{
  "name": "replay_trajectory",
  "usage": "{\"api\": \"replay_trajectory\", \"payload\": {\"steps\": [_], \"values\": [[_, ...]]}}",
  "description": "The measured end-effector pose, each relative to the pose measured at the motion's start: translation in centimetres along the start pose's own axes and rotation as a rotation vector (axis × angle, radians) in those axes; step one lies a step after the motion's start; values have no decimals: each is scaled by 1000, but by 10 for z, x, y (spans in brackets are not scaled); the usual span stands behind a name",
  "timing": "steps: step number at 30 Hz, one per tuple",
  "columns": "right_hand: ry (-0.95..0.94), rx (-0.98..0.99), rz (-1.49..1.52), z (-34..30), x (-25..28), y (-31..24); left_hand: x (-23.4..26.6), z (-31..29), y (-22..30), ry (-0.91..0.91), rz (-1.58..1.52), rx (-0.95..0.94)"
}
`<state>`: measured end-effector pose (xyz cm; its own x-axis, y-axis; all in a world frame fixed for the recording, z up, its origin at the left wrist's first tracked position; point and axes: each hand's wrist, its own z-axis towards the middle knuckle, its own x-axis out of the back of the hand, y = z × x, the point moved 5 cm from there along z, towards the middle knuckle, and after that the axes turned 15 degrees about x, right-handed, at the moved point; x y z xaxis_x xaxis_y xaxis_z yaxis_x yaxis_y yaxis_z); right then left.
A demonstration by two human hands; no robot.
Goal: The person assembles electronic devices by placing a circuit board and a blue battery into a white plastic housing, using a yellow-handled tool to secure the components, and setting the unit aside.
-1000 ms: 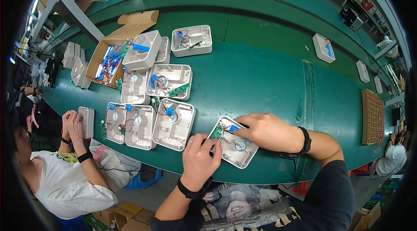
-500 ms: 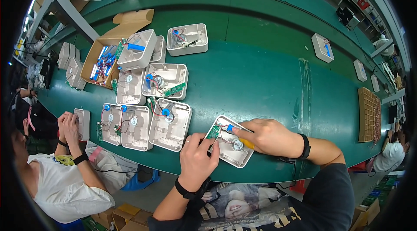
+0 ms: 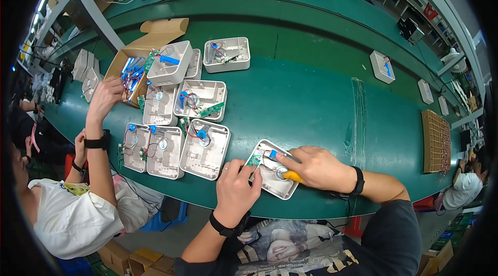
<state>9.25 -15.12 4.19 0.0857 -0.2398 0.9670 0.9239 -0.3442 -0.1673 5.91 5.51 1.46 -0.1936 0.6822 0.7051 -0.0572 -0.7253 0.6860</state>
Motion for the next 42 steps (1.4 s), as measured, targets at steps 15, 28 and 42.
{"api": "replay_trajectory", "payload": {"steps": [15, 28, 42], "values": [[121, -164, 195, -38, 5, -18, 45, -19, 1, 150, 35, -140], [245, -147, 23, -50, 17, 51, 52, -25, -36, 175, 330, -10], [313, -662, -245, -59, 27, 313, 37, -39, -6, -133, 16, -269]]}}
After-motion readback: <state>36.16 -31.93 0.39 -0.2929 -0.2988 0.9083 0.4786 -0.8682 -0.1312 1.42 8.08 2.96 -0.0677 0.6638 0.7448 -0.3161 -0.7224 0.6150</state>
